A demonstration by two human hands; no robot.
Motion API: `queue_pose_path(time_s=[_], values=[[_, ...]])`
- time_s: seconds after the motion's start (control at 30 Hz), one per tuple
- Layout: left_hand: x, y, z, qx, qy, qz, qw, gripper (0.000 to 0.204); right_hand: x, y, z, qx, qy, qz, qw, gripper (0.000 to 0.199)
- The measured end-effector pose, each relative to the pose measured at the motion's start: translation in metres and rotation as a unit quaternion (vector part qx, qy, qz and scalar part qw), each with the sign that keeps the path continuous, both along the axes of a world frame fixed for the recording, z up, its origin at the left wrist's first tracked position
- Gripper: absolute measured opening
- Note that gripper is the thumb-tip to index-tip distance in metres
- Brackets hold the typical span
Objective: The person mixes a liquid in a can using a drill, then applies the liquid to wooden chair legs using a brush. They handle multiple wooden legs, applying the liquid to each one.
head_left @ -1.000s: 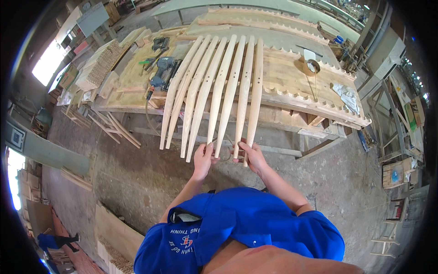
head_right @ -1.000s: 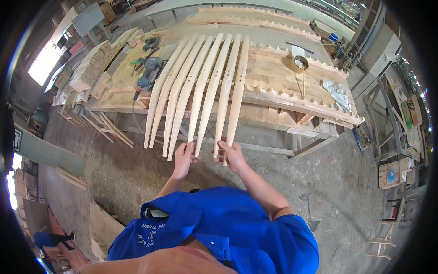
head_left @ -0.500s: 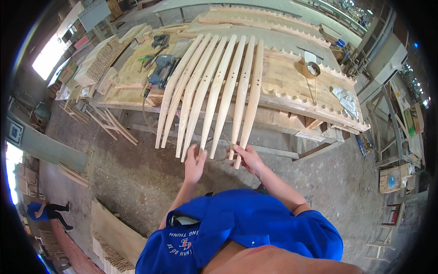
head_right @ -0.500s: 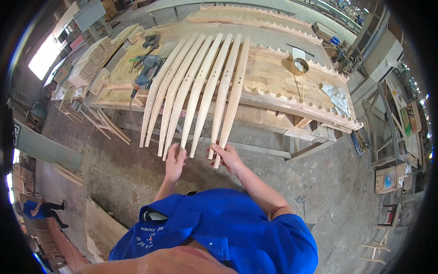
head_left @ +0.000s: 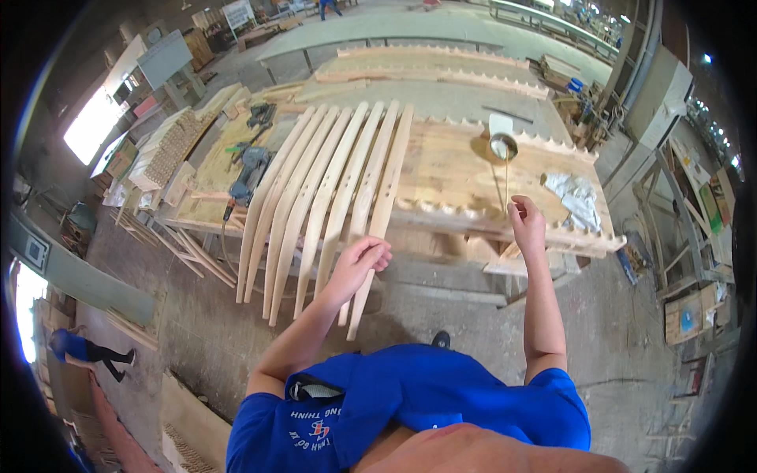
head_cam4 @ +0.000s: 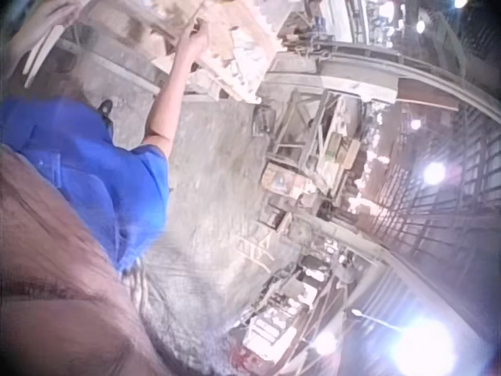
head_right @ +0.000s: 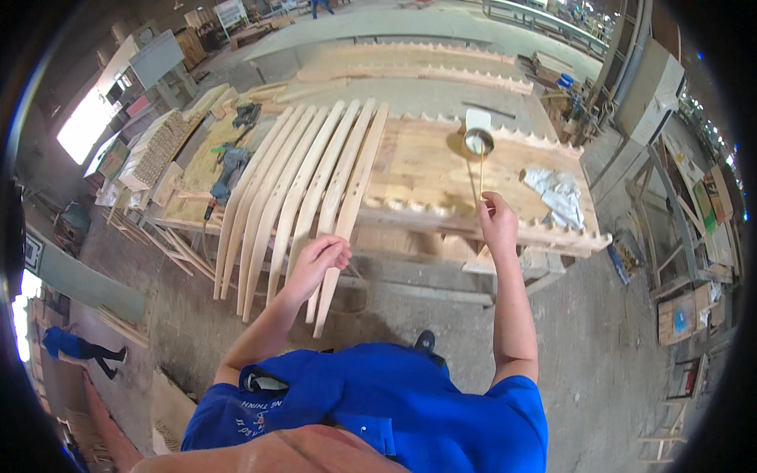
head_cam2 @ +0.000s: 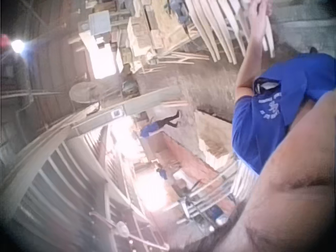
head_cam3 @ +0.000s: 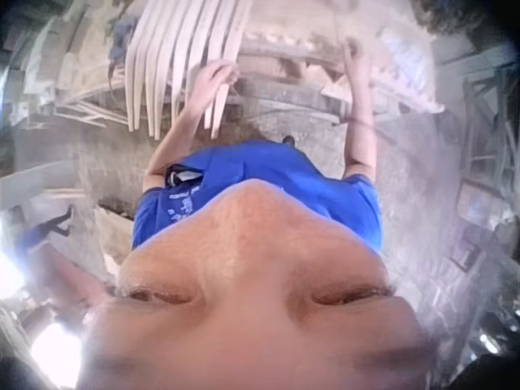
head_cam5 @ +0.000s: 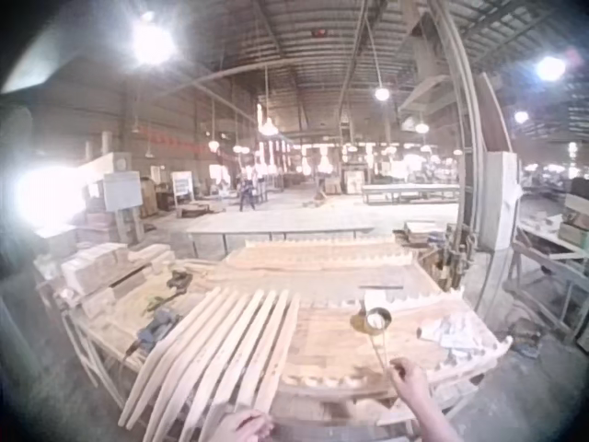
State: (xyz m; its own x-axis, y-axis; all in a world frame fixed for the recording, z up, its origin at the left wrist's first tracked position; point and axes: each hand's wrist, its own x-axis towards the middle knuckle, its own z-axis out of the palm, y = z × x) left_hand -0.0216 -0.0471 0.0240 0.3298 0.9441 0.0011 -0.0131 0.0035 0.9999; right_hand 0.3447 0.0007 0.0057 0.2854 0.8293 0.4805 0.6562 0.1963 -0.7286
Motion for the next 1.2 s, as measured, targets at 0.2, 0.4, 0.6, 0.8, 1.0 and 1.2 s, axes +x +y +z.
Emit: queue_pose_path(time_s=[0.2, 0.4, 0.6, 0.8, 1.0, 1.2], values=[[0.103, 0.115, 0.022, -0.078, -0.011, -0.004, 0.997, 0.016, 0.038, 0.063, 0.005, -0.133, -0.177, -0.062, 0.973, 0.029], [0.184, 0.231, 0.001, -0.131, 0.013, 0.007, 0.991, 0.024, 0.06, 0.09, -0.018, -0.206, -0.17, 0.025, 0.963, 0.034], [0.247, 0.308, -0.034, -0.192, 0.017, 0.062, 0.979, 0.025, 0.059, 0.093, -0.013, -0.268, -0.177, 0.034, 0.946, 0.049], [0.303, 0.359, -0.044, -0.269, -0.064, -0.004, 0.961, 0.028, 0.063, 0.098, -0.006, -0.35, -0.147, 0.06, 0.923, 0.053], [0.322, 0.378, -0.046, -0.309, -0.026, -0.048, 0.95, 0.028, 0.061, 0.109, -0.011, -0.354, -0.076, 0.105, 0.926, 0.04], [0.337, 0.363, -0.047, -0.293, -0.008, -0.049, 0.955, 0.026, 0.079, 0.121, -0.036, -0.293, 0.166, 0.166, 0.927, 0.011]])
